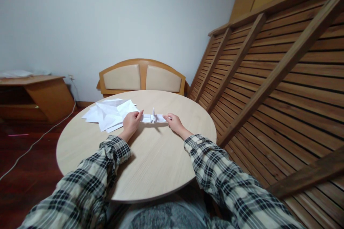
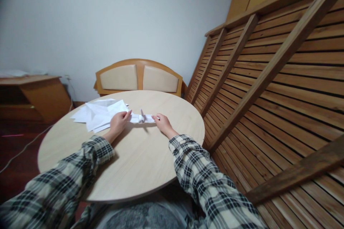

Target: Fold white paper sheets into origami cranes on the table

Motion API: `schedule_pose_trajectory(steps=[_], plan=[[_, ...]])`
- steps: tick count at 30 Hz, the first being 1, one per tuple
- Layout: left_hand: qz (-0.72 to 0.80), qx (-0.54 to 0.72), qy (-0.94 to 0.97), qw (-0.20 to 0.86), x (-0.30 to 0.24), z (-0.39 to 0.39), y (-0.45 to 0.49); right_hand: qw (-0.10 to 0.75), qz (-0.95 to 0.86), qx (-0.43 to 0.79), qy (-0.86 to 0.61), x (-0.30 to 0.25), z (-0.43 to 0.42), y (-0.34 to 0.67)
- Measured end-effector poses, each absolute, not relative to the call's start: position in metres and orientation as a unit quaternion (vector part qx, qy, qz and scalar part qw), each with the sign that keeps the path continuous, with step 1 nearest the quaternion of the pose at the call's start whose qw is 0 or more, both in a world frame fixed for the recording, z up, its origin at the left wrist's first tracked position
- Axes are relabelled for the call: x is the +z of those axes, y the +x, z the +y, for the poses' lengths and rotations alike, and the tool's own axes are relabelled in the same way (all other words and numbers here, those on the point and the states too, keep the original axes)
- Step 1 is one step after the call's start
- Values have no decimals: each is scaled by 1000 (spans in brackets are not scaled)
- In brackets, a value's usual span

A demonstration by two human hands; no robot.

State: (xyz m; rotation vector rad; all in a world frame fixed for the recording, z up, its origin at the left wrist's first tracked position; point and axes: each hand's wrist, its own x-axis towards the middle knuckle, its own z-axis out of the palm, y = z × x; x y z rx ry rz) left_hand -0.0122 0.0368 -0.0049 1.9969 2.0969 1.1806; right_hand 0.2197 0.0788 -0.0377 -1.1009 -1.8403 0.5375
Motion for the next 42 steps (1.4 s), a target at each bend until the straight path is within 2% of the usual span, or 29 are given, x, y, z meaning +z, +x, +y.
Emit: schedule_pose_trajectory(steps=[3, 5, 13, 21, 32, 42], plan=[[693, 343, 632, -43, -8, 44, -12, 392, -739, 167, -522, -31, 93, 229], [699, 334, 629, -61, -10, 46, -14, 346, -685, 134, -627, -26, 99, 237], [694, 353, 626, -42, -13, 43, -20, 354, -486, 87, -794, -11, 109, 256], [682, 348, 643, -33, -13, 43, -17, 375, -457, 59, -804, -15, 112, 251], [667, 347, 658, -24, -13, 41, -15, 424, -434, 88, -790, -13, 113, 264], [651, 295, 691, -109, -7, 45, -37, 495, -405, 116, -760, -19, 123, 272]])
